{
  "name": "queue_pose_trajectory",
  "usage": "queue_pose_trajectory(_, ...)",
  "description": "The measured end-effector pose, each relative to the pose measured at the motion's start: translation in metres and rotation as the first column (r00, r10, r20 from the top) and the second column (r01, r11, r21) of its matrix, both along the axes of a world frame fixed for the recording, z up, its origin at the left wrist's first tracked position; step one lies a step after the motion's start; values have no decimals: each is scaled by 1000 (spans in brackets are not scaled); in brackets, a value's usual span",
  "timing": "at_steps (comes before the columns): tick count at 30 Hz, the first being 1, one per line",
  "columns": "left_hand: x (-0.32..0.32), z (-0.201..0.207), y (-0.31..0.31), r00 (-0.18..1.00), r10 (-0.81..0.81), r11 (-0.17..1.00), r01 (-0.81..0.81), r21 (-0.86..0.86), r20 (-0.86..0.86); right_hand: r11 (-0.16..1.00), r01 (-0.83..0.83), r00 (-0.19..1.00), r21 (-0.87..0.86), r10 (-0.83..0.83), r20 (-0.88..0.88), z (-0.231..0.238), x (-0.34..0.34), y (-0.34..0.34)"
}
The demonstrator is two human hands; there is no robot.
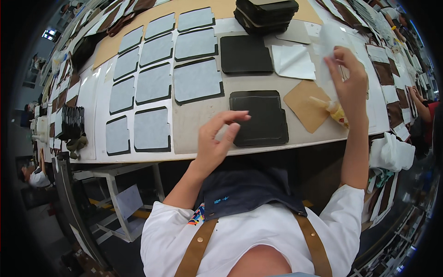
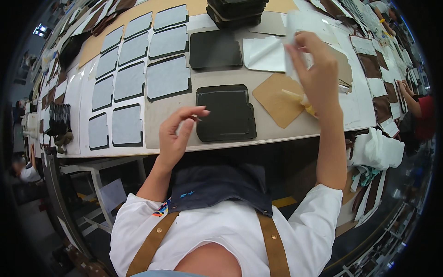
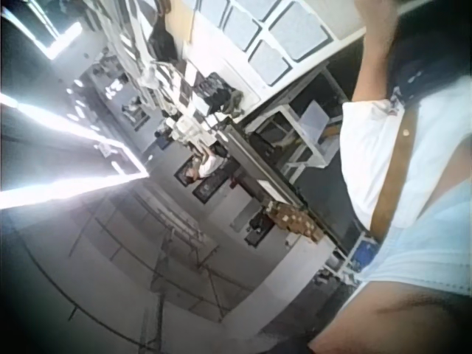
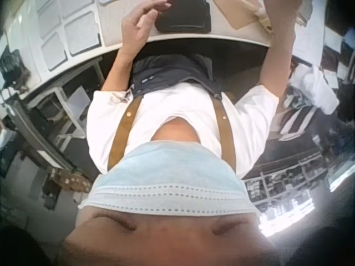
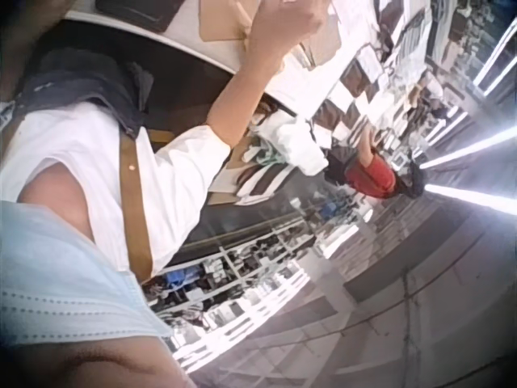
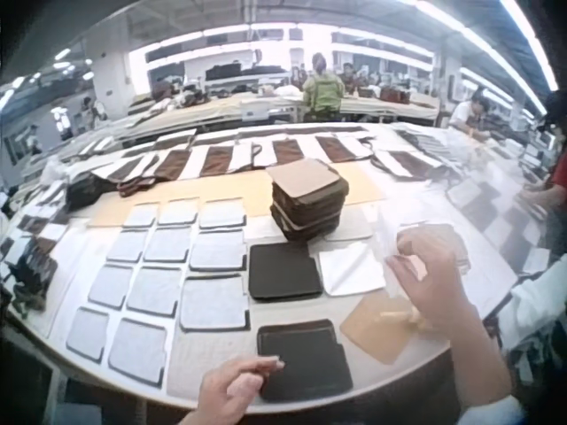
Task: The person assembles rectangular pads by applying glue to dark bases and attaching light-colored inserts. They repeatedly pick up a squeeze bottle to apply adhesive in a line, then place a light insert on top and press it down to secure it. The finished units are stacked on the table.
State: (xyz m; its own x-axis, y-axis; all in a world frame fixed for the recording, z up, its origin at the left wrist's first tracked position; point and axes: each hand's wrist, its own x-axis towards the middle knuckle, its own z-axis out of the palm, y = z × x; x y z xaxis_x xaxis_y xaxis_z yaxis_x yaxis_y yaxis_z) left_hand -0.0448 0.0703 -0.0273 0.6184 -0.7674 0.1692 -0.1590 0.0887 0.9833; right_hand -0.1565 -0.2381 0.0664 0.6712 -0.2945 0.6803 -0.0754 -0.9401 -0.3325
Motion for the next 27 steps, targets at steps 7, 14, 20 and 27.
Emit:
queue_pose_trajectory(7, 4, 16, -13, 631, -494, 858, 245, -451, -598, 766, -512, 853, -389, 401, -333, -15, -18, 106)
queue_pose_trajectory(14, -11, 18, -3, 684, -140, 988, 45, -151, -716, 832, -538, 835, -136, 503, -223, -40, -37, 108)
queue_pose_trajectory(20, -17, 26, 0, 703, -223, 948, -3, -317, -675, 100, -359, 921, 928, 198, 335, -81, -52, 130)
queue_pose_trajectory(27, -16, 13, -5, 899, -16, 983, -67, -173, -438, 338, -209, 974, 918, 160, 162, -81, -46, 130)
